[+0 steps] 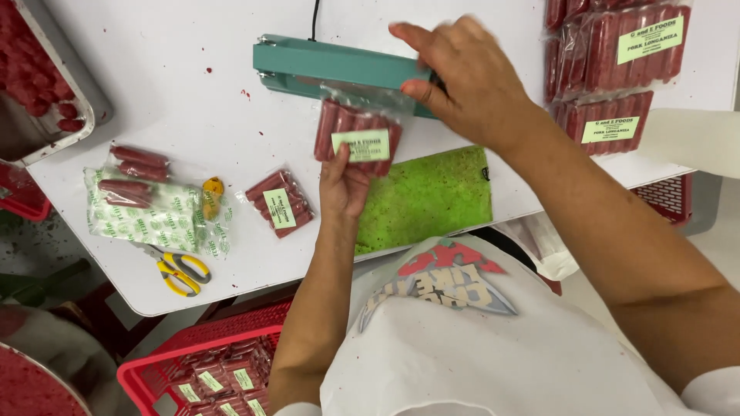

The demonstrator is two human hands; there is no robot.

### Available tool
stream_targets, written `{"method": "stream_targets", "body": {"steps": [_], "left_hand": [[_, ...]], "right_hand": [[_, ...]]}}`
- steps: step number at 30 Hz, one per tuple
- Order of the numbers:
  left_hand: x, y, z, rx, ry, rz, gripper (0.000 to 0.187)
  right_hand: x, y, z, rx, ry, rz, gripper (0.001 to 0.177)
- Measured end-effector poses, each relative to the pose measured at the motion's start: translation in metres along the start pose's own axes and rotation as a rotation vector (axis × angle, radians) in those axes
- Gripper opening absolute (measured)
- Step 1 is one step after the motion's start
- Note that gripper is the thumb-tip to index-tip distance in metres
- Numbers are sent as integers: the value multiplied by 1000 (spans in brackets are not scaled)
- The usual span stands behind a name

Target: The person uses a heat sealer to seal plastic bags containing meat sausages, handling the packages one by one and placing the sealed items into a red crate.

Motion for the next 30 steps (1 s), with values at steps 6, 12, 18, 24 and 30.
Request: {"method": "stream_targets", "body": {"steps": [6, 12, 18, 24, 30], "left_hand": [[-39, -75, -21, 40, 9, -5, 33], [4, -106, -42, 112, -189, -162, 45], [19, -128, -85, -3, 56, -478, 48], [11, -107, -136, -406, 674, -543, 29], [184, -41, -169, -591, 1037, -601, 52]], "right_hand": [[-38, -34, 98, -92, 463, -158, 70], [-75, -74, 158, -314, 895, 401, 79], [-49, -105, 143, -209, 875, 999, 58], [-82, -226, 63, -573, 568, 234, 35], [-18, -284, -55, -669, -249, -200, 58]]}}
Point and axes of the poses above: each hand's wrist, its own y-axis towards the middle knuckle, its own x-axis out of the back of the hand, z = x × y, the point moved 2 cm from there along y, towards the middle knuckle, and after that the axes turned 14 degrees about -y, right-handed, at the moved point
